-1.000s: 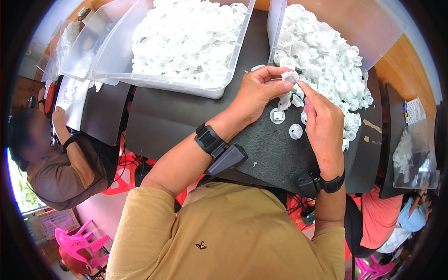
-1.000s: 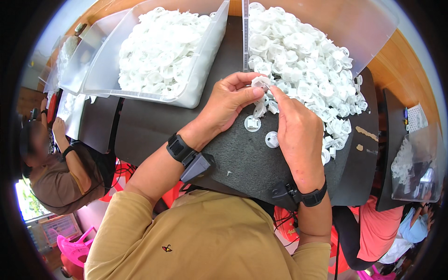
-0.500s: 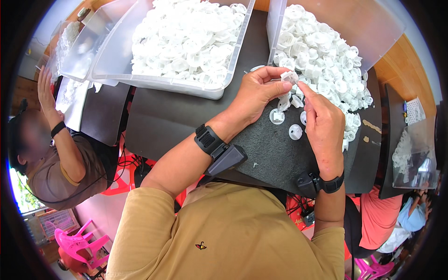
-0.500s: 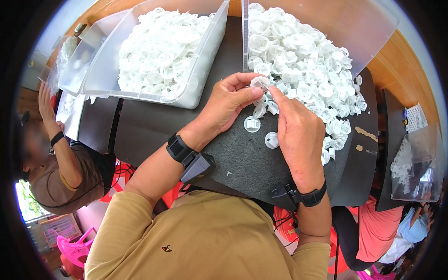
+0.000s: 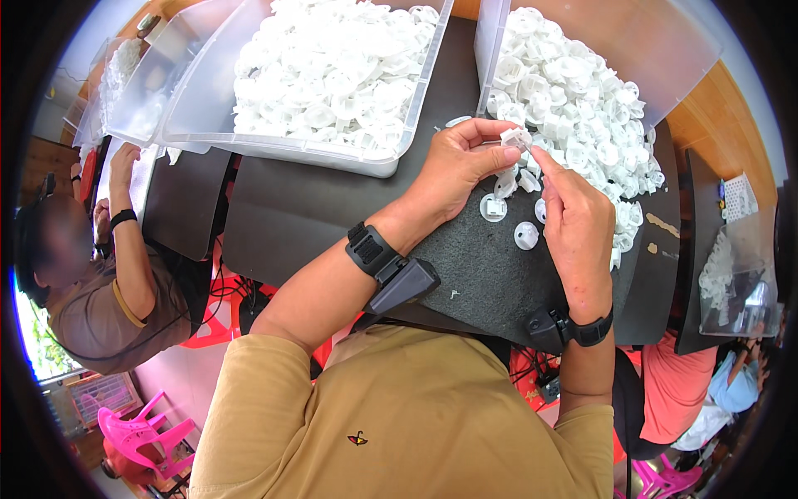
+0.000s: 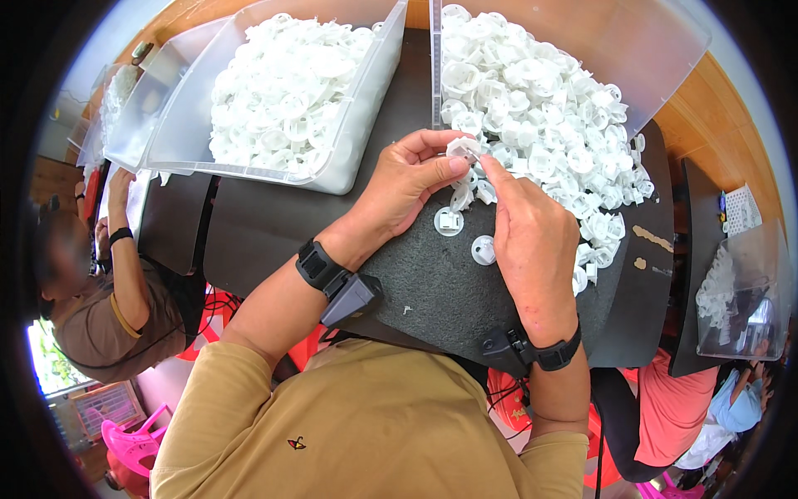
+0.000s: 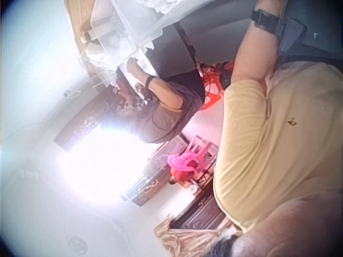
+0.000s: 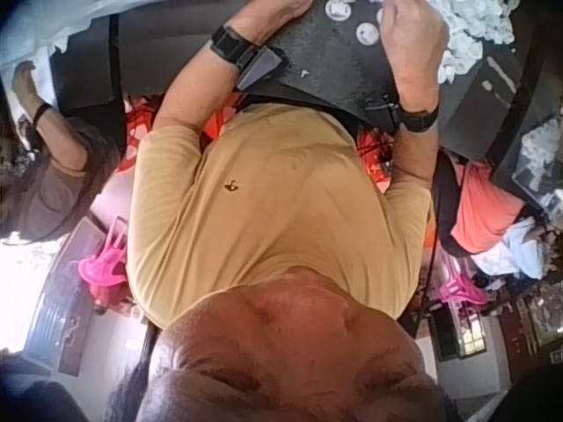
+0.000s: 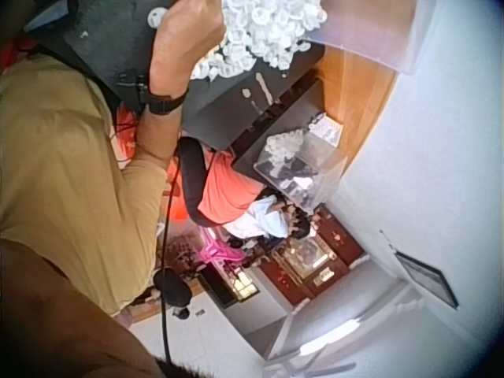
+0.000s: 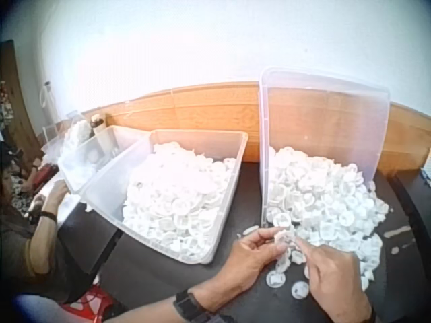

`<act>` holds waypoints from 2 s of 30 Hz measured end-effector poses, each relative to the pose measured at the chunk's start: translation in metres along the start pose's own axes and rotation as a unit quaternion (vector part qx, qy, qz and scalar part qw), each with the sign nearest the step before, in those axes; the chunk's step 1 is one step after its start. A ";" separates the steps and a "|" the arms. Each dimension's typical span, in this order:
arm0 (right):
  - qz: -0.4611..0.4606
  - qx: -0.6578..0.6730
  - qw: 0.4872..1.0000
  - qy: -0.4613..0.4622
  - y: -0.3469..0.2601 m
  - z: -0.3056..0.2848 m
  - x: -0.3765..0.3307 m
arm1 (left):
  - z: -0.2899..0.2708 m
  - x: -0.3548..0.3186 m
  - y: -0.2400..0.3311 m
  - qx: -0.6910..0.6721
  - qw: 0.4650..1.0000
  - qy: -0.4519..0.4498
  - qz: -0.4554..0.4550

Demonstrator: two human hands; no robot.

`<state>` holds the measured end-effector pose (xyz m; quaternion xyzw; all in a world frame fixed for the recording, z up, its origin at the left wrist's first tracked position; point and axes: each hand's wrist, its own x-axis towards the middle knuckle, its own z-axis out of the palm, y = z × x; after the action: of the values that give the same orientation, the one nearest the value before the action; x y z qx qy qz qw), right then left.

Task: Inspecting and sorting small white plastic components at a workstation.

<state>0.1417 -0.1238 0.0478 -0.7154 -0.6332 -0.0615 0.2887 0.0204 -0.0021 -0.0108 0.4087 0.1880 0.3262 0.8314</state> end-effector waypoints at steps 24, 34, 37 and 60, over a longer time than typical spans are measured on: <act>-0.029 -0.094 0.995 -0.035 0.003 -0.014 -0.003 | 0.003 -0.003 0.002 0.077 0.997 -0.013 0.002; -0.016 -0.042 0.999 -0.002 0.000 -0.012 -0.003 | 0.003 -0.001 0.003 0.034 0.999 -0.007 -0.006; -0.013 -0.035 0.999 -0.008 0.001 -0.009 -0.003 | 0.003 -0.002 0.004 0.045 0.999 -0.005 -0.004; 0.170 0.160 0.961 -0.149 0.022 -0.042 0.003 | 0.047 -0.044 0.047 0.170 0.969 -0.069 0.163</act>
<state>0.1749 -0.1427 0.0767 -0.7578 -0.5398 0.1980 0.3084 -0.0021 -0.0380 0.0572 0.5911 0.1132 0.3917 0.6959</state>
